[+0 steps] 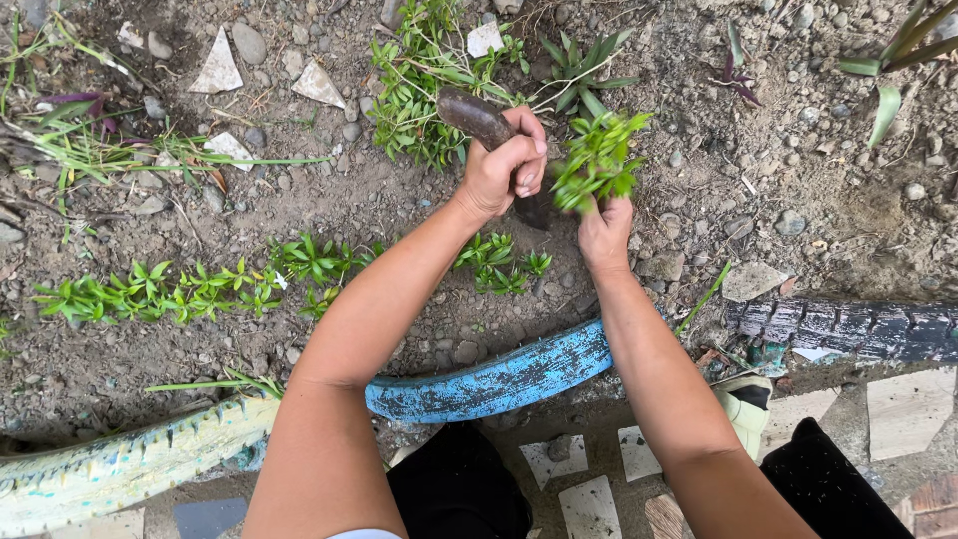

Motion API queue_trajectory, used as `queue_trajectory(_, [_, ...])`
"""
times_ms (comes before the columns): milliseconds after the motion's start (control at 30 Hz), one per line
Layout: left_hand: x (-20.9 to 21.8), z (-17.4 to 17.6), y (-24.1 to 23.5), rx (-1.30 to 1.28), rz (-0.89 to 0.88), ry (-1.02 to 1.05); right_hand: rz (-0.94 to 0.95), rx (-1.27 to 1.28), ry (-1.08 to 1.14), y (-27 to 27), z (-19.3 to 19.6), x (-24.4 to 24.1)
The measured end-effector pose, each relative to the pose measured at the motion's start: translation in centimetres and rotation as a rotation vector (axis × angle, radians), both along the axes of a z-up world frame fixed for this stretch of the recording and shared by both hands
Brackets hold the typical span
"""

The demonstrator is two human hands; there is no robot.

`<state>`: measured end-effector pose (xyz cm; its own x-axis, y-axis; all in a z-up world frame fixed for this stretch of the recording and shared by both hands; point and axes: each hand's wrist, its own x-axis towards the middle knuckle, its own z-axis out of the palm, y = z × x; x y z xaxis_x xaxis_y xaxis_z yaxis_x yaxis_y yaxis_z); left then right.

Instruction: The person digs small holes in the soil using a tool and plants green seedlings into the ground, then uses the tool to cut a small stem.

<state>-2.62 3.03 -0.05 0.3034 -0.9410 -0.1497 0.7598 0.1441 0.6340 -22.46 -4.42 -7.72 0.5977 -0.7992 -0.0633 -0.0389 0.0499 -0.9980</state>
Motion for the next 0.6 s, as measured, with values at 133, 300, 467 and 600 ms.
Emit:
queue_trajectory(133, [1.7, 1.2, 0.8, -0.095, 0.065, -0.092, 0.062, -0.292, 0.062, 0.0, 1.0, 0.3])
queue_trajectory(300, [5.2, 4.7, 3.3, -0.153, 0.195, -0.239, 0.187, -0.084, 0.2, 0.7, 3.2, 1.5])
queue_trajectory(467, [5.0, 7.6, 5.2, -0.151, 0.245, -0.264, 0.264, -0.203, 0.333, 1.0, 2.7, 1.4])
queue_trajectory(600, [4.9, 8.2, 5.9, -0.141, 0.265, -0.306, 0.031, 1.008, -0.475, -0.3, -0.8, 1.4])
